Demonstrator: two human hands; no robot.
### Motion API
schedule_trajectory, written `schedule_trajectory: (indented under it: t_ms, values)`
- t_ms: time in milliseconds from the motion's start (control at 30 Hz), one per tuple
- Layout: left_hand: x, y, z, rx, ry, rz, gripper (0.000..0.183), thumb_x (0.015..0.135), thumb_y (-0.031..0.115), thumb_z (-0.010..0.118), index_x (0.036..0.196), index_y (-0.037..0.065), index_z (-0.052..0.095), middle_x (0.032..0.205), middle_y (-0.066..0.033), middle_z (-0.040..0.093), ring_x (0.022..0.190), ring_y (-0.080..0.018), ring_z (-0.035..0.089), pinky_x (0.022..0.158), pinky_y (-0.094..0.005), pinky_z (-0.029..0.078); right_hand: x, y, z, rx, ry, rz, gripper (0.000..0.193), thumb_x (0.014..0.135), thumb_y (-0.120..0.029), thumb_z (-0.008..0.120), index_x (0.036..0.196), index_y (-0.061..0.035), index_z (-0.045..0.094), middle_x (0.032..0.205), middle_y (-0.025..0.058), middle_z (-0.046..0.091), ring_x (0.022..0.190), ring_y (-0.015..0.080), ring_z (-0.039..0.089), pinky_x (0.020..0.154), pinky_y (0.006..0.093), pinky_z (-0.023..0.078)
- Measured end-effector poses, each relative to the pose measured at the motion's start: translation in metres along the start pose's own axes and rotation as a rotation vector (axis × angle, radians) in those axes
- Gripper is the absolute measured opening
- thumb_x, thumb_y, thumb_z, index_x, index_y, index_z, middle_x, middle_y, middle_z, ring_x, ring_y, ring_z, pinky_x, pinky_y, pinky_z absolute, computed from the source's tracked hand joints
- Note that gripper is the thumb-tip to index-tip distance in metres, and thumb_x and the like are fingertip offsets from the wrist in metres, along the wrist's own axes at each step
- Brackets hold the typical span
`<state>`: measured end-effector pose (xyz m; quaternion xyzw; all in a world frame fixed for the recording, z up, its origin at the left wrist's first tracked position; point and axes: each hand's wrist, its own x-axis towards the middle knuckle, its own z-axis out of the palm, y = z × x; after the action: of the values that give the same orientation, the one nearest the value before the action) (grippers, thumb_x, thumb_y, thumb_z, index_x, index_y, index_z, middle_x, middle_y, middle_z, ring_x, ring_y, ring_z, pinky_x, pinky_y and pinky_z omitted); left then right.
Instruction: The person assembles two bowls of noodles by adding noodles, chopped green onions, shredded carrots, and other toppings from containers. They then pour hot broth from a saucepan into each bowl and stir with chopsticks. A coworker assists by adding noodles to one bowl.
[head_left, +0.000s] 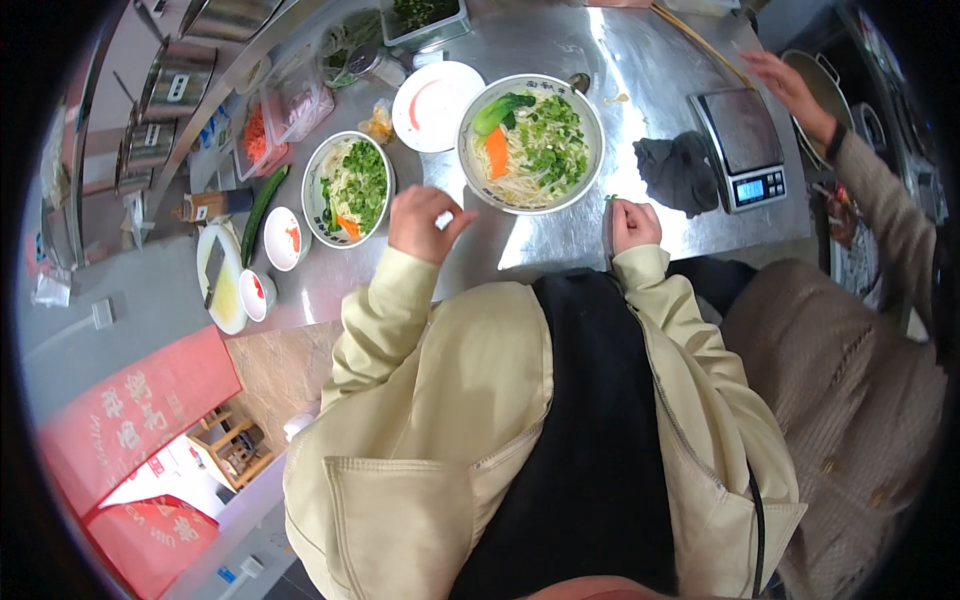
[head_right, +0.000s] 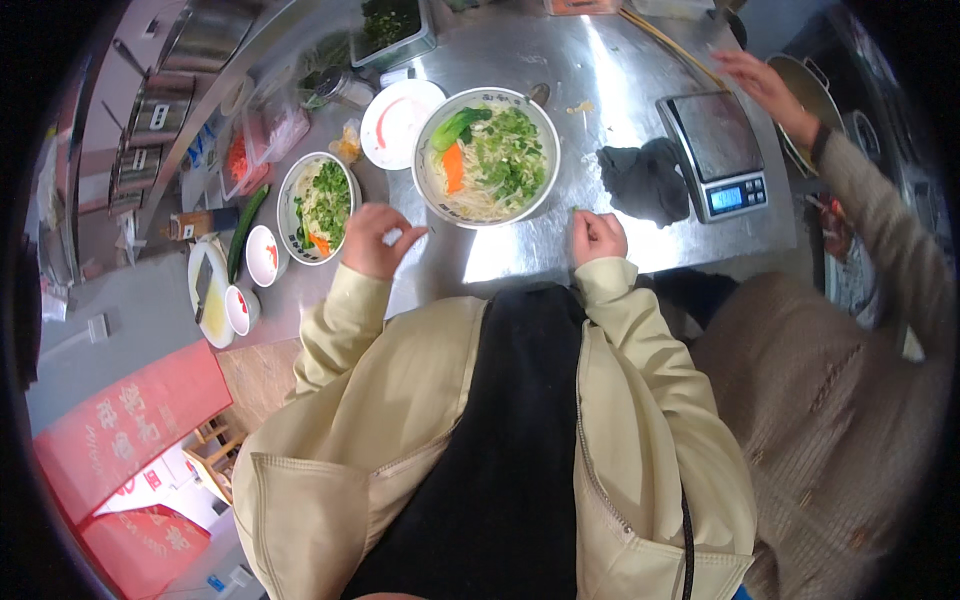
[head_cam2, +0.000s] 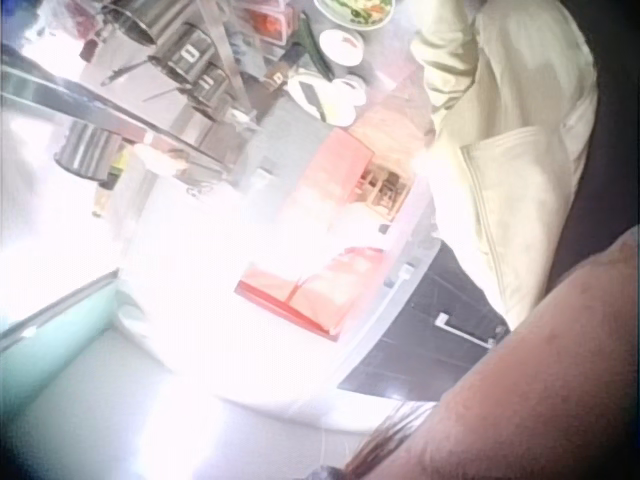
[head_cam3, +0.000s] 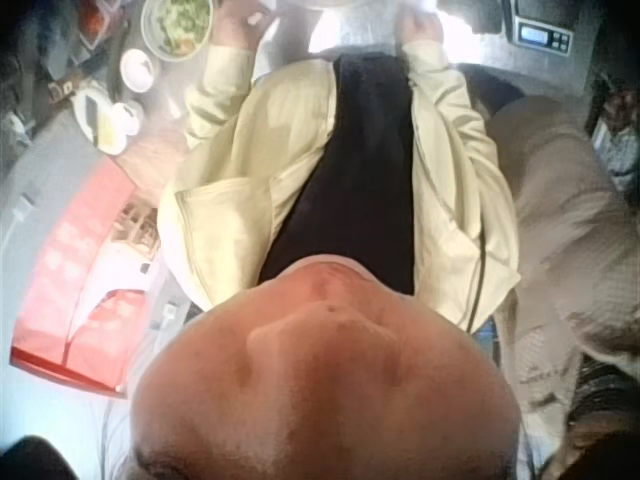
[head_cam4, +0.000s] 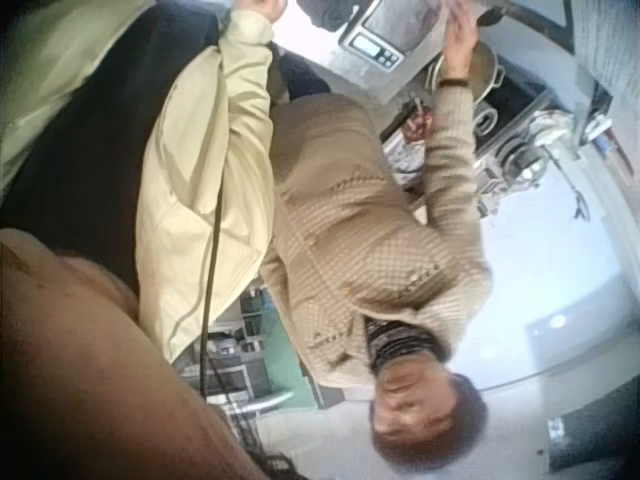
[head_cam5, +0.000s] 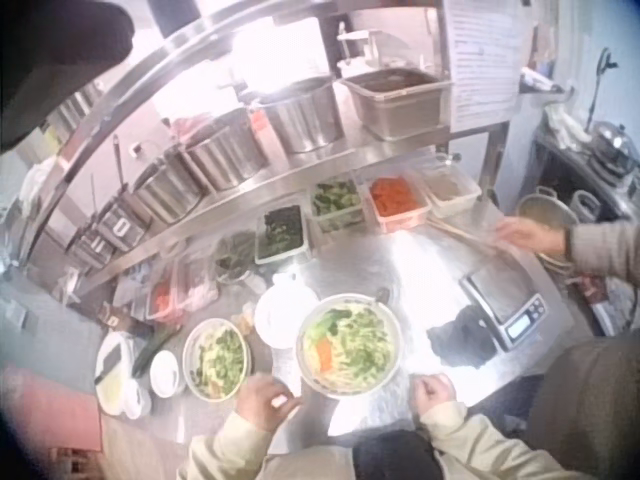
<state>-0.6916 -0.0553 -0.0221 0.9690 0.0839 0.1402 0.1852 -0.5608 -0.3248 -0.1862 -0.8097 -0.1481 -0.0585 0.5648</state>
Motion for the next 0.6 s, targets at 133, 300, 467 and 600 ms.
schedule_trajectory:
  t_ms: [133, 300, 467, 600]
  values:
    - [-0.036, 0.005, 0.012, -0.090, 0.153, -0.134, 0.019, 0.081, 0.020, 0.069, 0.067, 0.007, 0.066, 0.074, -0.0064, 0.065, 0.069, -0.0275, 0.058, 0.066, -0.0385, 0.044, 0.012, -0.008, -0.008, 0.003, -0.162, 0.001, 0.014, 0.087, -0.013, 0.062, 0.083, -0.0012, 0.069, 0.067, 0.0104, 0.052, 0.060, 0.0236, 0.051, 0.058, 0.0342, 0.041]
    - [-0.047, 0.005, 0.013, -0.154, 0.221, -0.288, 0.032, 0.087, 0.020, 0.061, 0.060, 0.004, 0.064, 0.072, -0.0102, 0.066, 0.068, -0.0290, 0.059, 0.067, -0.0397, 0.045, 0.031, -0.016, -0.003, -0.115, -0.299, 0.002, 0.015, 0.079, -0.013, 0.068, 0.070, -0.0018, 0.065, 0.065, 0.0105, 0.052, 0.059, 0.0248, 0.051, 0.056, 0.0363, 0.042]
    - [-0.021, -0.043, -0.013, 0.062, 0.486, -0.303, 0.029, 0.082, 0.024, 0.066, 0.058, 0.008, 0.068, 0.076, -0.0090, 0.069, 0.071, -0.0265, 0.062, 0.070, -0.0363, 0.048, 0.034, -0.025, 0.006, -0.157, -0.267, -0.079, 0.012, 0.076, -0.014, 0.071, 0.076, -0.0029, 0.066, 0.071, 0.0099, 0.053, 0.060, 0.0246, 0.051, 0.059, 0.0361, 0.044]
    - [0.008, -0.114, -0.064, 0.247, 0.633, -0.516, 0.019, 0.079, 0.028, 0.069, 0.070, 0.011, 0.074, 0.097, -0.0058, 0.070, 0.083, -0.0252, 0.064, 0.082, -0.0365, 0.047, 0.024, -0.029, -0.005, -0.165, -0.207, 0.003, 0.013, 0.077, -0.015, 0.071, 0.080, -0.0032, 0.068, 0.073, 0.0092, 0.052, 0.062, 0.0223, 0.052, 0.060, 0.0350, 0.044]
